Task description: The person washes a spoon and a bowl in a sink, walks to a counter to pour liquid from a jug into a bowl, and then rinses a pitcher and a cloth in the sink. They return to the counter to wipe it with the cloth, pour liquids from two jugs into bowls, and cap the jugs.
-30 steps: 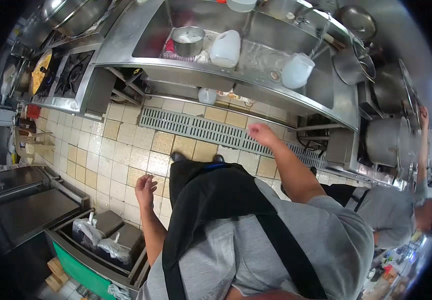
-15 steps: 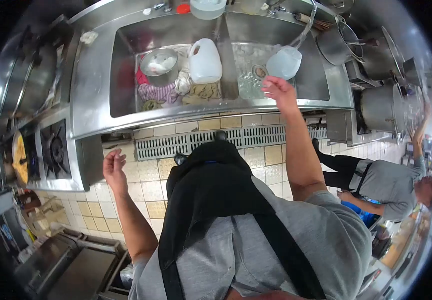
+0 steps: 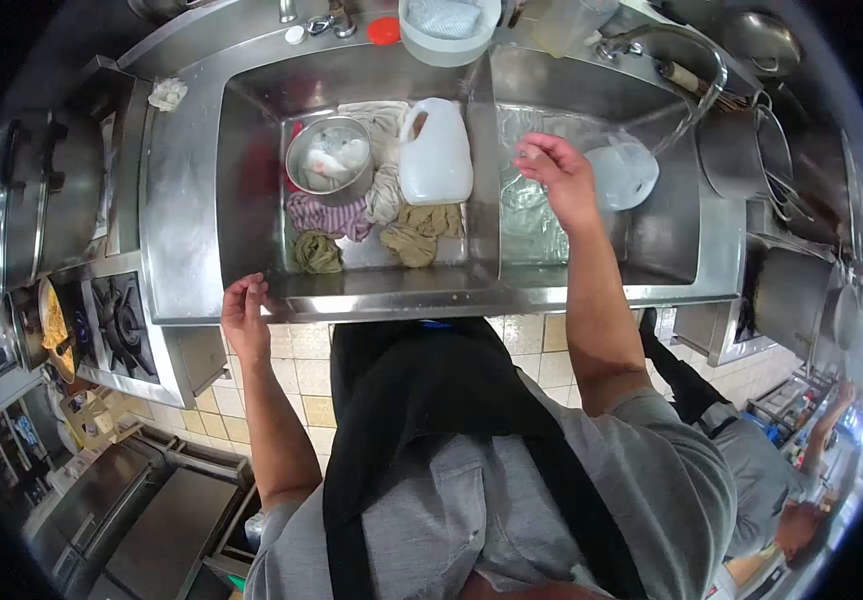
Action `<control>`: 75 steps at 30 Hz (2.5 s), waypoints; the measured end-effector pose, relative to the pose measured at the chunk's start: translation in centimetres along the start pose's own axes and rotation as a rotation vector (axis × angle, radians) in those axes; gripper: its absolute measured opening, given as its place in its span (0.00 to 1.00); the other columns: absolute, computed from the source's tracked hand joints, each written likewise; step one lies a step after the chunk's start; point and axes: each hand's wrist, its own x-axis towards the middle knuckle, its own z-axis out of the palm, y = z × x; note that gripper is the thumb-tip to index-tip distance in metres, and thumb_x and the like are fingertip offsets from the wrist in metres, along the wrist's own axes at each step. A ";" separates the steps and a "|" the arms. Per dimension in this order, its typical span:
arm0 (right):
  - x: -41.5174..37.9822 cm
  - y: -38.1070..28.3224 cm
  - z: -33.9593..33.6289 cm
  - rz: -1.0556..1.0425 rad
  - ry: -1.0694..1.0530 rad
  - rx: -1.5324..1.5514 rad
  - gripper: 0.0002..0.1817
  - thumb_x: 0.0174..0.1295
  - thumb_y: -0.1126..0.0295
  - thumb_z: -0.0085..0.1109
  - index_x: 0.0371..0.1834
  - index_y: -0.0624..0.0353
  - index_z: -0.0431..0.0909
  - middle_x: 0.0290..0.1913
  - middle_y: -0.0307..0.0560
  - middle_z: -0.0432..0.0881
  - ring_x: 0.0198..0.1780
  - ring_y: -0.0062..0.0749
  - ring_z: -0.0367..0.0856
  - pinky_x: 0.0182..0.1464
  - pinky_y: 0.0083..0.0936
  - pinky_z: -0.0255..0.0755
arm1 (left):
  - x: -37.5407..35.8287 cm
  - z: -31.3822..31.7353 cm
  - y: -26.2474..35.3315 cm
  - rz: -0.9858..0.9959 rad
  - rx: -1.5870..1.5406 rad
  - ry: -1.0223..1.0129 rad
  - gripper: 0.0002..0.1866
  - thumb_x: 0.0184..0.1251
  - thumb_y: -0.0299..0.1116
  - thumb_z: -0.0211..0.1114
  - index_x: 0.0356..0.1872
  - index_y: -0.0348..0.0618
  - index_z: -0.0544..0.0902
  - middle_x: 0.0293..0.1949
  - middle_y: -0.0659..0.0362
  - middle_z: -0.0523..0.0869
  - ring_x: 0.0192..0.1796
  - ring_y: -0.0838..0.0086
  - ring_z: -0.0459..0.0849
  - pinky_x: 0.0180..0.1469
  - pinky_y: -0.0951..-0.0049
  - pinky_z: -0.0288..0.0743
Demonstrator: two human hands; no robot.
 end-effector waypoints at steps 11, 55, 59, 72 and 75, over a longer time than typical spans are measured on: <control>12.8 11.3 15.6 0.136 -0.214 -0.187 0.25 0.56 0.60 0.68 0.55 0.61 0.79 0.49 0.51 0.84 0.50 0.35 0.82 0.51 0.28 0.75 | 15.0 0.9 3.6 0.204 0.222 -0.021 0.08 0.72 0.26 0.60 0.47 0.33 0.80 0.42 0.59 0.85 0.46 0.79 0.81 0.52 0.81 0.73; 9.2 -1.2 -24.7 -0.033 0.561 0.329 0.12 0.67 0.70 0.53 0.50 0.64 0.77 0.42 0.48 0.84 0.42 0.32 0.81 0.49 0.30 0.77 | 8.8 28.1 -2.9 -0.178 0.184 -0.554 0.12 0.60 0.32 0.67 0.42 0.38 0.81 0.34 0.59 0.83 0.37 0.75 0.78 0.42 0.73 0.71; 11.4 -7.1 -28.2 -0.060 0.484 0.126 0.11 0.67 0.69 0.57 0.46 0.64 0.80 0.37 0.43 0.83 0.39 0.28 0.81 0.47 0.28 0.76 | 4.0 26.8 11.7 0.034 0.023 -0.471 0.08 0.71 0.35 0.62 0.41 0.41 0.79 0.29 0.66 0.78 0.34 0.82 0.73 0.41 0.79 0.65; 11.1 -15.4 -15.9 -0.297 0.066 0.225 0.08 0.67 0.78 0.54 0.44 0.70 0.81 0.36 0.44 0.85 0.34 0.25 0.83 0.37 0.21 0.79 | 0.6 47.8 15.5 0.059 -0.259 -1.011 0.13 0.70 0.35 0.63 0.45 0.35 0.78 0.36 0.57 0.84 0.33 0.74 0.81 0.40 0.73 0.74; 12.6 -12.4 -15.9 -0.323 0.054 0.224 0.11 0.66 0.71 0.57 0.45 0.68 0.81 0.40 0.44 0.85 0.39 0.25 0.83 0.44 0.24 0.76 | 1.0 51.6 13.4 -0.107 -0.205 -0.932 0.15 0.69 0.38 0.64 0.44 0.34 0.78 0.35 0.56 0.84 0.33 0.74 0.81 0.38 0.73 0.74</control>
